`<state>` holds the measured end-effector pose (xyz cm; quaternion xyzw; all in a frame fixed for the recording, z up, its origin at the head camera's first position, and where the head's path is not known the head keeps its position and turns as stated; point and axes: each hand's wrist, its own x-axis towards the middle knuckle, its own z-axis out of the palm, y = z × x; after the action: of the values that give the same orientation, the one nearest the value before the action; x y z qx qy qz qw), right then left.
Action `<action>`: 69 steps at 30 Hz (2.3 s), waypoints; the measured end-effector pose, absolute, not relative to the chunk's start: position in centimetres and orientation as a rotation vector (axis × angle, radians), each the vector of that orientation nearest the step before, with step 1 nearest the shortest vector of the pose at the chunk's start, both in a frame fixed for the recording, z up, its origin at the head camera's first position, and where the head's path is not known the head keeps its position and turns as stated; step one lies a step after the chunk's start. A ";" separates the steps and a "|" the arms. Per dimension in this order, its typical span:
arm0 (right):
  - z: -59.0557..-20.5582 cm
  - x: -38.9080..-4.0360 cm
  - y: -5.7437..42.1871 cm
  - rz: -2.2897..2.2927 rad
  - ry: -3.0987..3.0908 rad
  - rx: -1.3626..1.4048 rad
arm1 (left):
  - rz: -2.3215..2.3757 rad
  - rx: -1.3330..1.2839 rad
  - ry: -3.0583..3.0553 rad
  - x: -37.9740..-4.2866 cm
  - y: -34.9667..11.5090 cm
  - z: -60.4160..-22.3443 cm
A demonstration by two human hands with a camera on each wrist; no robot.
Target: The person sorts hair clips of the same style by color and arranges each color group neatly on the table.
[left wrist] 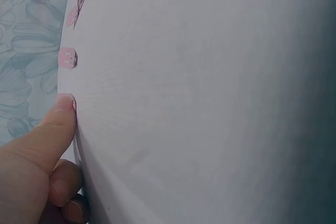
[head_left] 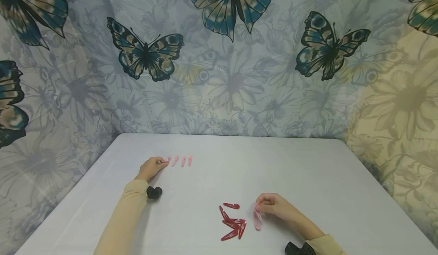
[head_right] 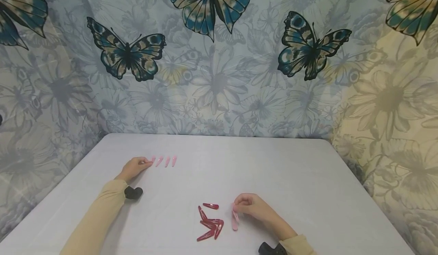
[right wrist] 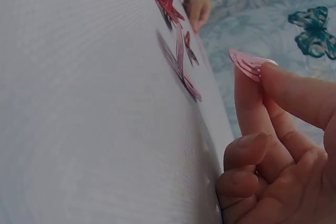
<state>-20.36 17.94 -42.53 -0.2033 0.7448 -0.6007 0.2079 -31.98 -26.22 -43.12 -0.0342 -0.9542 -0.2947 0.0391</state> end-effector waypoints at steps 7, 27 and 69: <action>-42.7 -20.5 18.0 -1.661 2.081 -0.626 | -0.910 -0.102 -2.925 -32.2 -26.3 -43.4; -42.7 -20.5 17.9 -1.673 2.127 -0.515 | -0.893 -0.083 -2.936 -32.2 -26.4 -43.3; -40.2 -23.7 16.5 -1.538 2.158 -0.398 | -0.959 -0.160 -2.913 -32.5 -26.9 -42.9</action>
<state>-23.69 16.52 -40.18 -0.1445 0.7840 -0.5588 0.2286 -32.45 -26.92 -42.87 -0.0520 -0.9480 -0.3120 0.0351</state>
